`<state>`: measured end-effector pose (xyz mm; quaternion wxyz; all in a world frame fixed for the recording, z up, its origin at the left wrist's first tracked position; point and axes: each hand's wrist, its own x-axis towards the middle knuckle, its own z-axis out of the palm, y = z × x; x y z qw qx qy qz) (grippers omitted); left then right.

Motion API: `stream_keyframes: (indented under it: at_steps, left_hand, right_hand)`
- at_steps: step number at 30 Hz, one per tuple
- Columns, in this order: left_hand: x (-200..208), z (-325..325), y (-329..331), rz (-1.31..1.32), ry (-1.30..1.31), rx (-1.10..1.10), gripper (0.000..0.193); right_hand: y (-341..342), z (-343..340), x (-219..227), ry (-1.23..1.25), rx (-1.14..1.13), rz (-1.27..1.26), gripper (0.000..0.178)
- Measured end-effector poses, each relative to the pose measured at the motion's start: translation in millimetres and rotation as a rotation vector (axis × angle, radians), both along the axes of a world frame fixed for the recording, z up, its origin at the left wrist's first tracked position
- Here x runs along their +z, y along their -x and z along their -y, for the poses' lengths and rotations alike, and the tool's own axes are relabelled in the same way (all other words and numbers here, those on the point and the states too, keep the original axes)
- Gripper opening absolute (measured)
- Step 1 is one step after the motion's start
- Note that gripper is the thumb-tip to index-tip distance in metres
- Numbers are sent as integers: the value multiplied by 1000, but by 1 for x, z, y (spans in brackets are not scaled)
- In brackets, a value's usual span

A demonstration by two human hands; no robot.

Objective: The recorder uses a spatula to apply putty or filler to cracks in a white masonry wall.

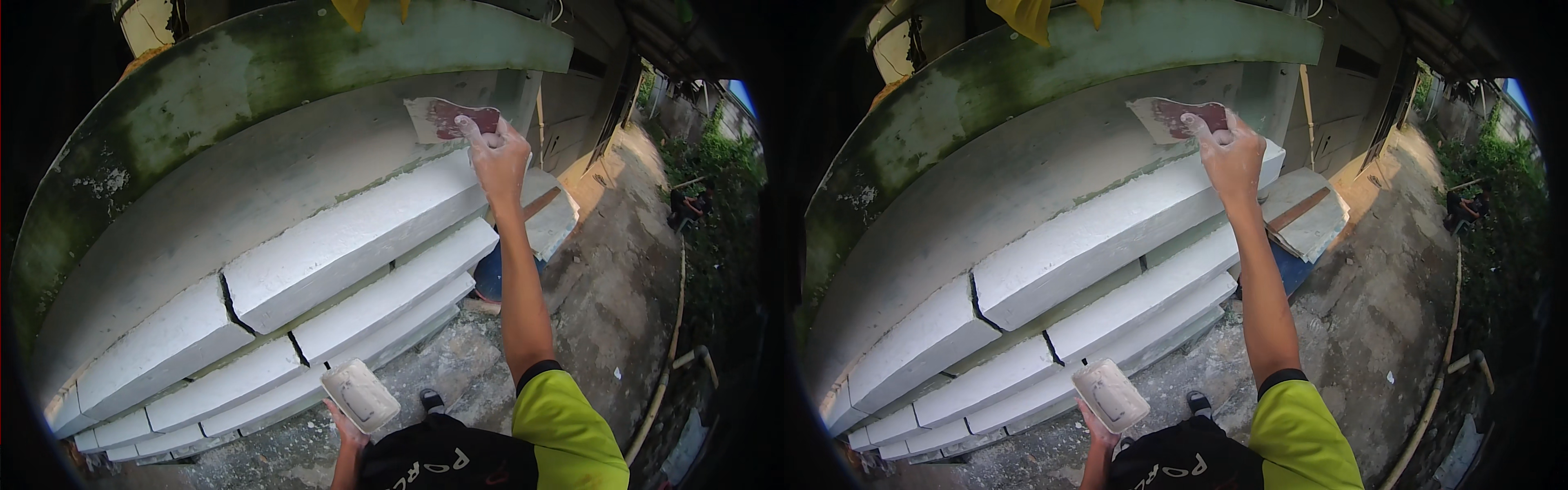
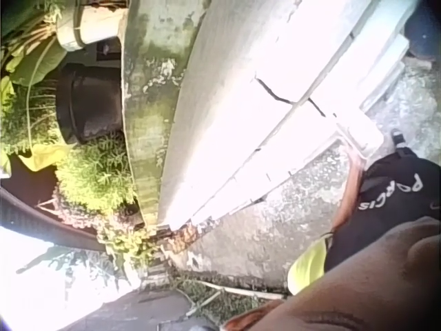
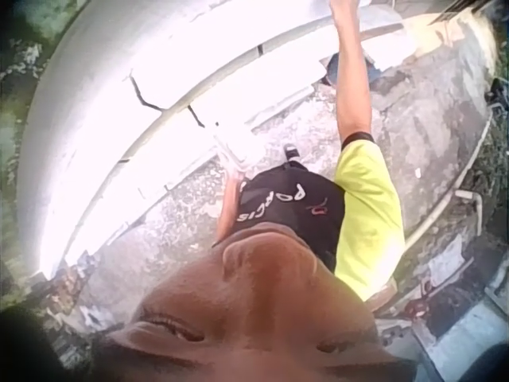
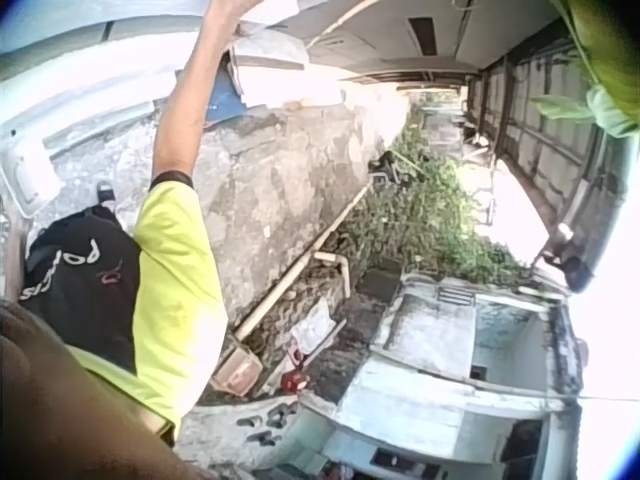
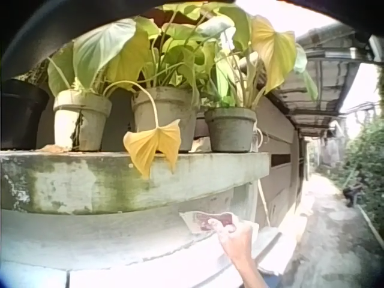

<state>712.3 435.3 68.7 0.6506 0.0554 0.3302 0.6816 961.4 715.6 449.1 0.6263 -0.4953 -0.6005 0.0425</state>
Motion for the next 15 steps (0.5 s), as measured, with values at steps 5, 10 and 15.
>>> stream_keyframes:
  at_steps: [5, 10, 15]
  left_hand:
    - [9, 0, -1, -6, 6, -12, 77]
    - [9, -2, 0, -40, 0, -5, 84]
    - [-1, 3, 5, -14, 7, -10, 84]
  right_hand:
    - [23, -1, 10, -296, 63, 798, 30]
    - [-3, -33, -1, -233, 7, 1016, 35]
    - [-16, -38, 11, -333, -88, 841, 33]
